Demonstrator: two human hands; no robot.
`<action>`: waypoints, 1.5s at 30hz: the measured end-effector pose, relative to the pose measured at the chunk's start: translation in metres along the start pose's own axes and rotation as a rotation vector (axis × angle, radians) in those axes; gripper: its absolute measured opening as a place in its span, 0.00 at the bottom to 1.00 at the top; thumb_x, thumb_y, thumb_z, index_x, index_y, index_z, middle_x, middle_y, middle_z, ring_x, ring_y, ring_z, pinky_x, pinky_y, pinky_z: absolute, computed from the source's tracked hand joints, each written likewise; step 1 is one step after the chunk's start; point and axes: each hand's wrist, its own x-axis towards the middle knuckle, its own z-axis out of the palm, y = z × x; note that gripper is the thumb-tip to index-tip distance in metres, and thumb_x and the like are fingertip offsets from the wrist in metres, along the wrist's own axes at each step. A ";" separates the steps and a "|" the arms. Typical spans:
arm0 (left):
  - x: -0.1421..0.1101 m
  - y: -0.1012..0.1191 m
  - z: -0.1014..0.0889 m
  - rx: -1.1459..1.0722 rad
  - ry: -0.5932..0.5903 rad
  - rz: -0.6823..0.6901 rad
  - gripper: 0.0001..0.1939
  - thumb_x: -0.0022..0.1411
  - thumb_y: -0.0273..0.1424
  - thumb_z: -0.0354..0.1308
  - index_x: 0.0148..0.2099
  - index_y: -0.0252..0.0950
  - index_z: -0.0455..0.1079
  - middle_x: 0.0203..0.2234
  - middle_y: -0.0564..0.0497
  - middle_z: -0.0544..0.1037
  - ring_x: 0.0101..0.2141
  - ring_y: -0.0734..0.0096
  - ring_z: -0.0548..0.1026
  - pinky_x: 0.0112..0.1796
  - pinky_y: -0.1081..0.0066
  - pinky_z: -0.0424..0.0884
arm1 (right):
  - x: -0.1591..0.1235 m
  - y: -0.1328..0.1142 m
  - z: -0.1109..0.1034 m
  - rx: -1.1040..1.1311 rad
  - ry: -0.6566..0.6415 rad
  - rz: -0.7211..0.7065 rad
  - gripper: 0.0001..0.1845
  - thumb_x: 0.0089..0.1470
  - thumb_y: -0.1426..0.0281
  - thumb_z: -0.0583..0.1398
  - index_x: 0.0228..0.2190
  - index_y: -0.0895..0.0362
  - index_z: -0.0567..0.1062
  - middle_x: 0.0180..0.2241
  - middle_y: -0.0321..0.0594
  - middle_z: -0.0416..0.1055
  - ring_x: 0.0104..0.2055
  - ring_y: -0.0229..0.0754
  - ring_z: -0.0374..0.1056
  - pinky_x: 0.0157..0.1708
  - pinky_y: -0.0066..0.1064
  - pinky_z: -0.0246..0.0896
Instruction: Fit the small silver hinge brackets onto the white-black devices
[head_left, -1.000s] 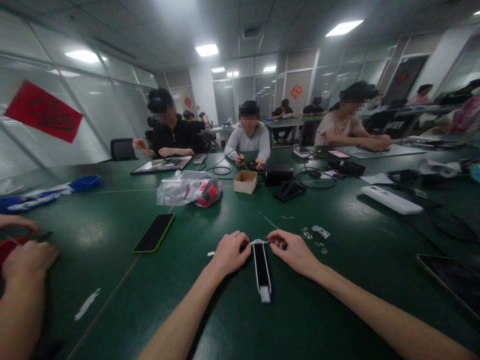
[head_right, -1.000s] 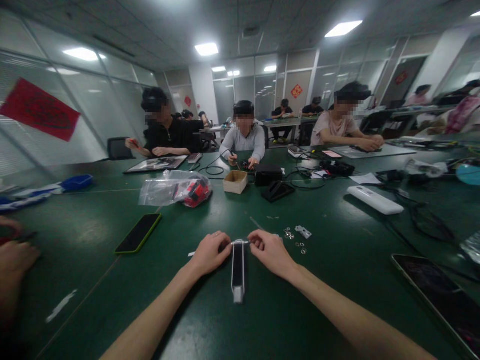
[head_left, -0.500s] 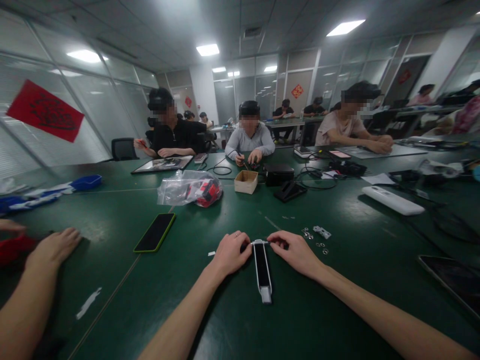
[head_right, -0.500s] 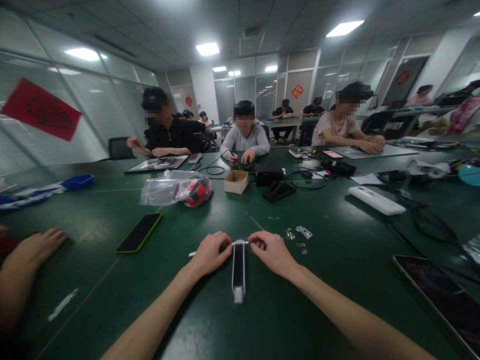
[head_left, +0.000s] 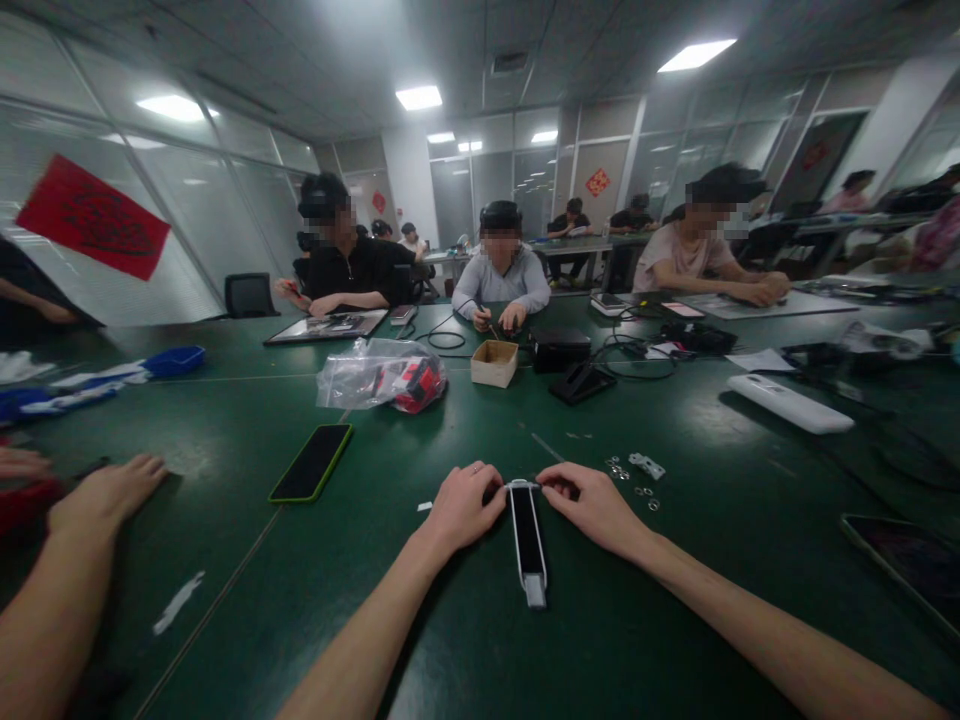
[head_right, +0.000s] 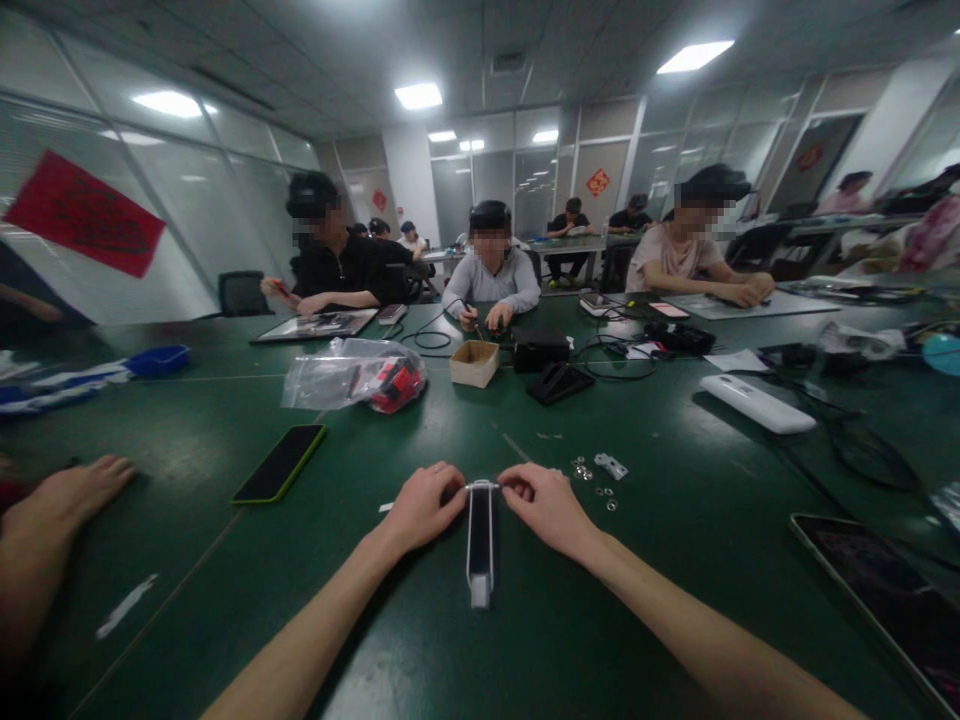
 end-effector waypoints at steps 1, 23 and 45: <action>0.000 0.000 0.000 0.003 -0.005 -0.003 0.08 0.63 0.33 0.49 0.35 0.37 0.68 0.32 0.51 0.73 0.32 0.69 0.70 0.35 0.69 0.61 | 0.000 0.000 0.000 0.001 0.002 0.001 0.11 0.54 0.68 0.56 0.37 0.56 0.75 0.32 0.37 0.73 0.31 0.37 0.66 0.32 0.31 0.63; -0.001 0.000 -0.002 -0.031 0.010 0.013 0.08 0.63 0.33 0.48 0.35 0.37 0.67 0.31 0.51 0.73 0.32 0.69 0.70 0.34 0.70 0.61 | 0.001 0.001 0.001 0.021 0.002 -0.007 0.11 0.54 0.68 0.56 0.37 0.56 0.76 0.32 0.37 0.73 0.31 0.38 0.67 0.32 0.30 0.63; 0.000 -0.002 0.002 -0.033 0.017 0.024 0.08 0.63 0.32 0.48 0.35 0.37 0.67 0.31 0.52 0.72 0.31 0.70 0.70 0.35 0.70 0.61 | 0.002 -0.001 0.002 -0.007 -0.021 -0.023 0.12 0.56 0.66 0.55 0.39 0.56 0.75 0.32 0.37 0.74 0.31 0.38 0.67 0.32 0.30 0.62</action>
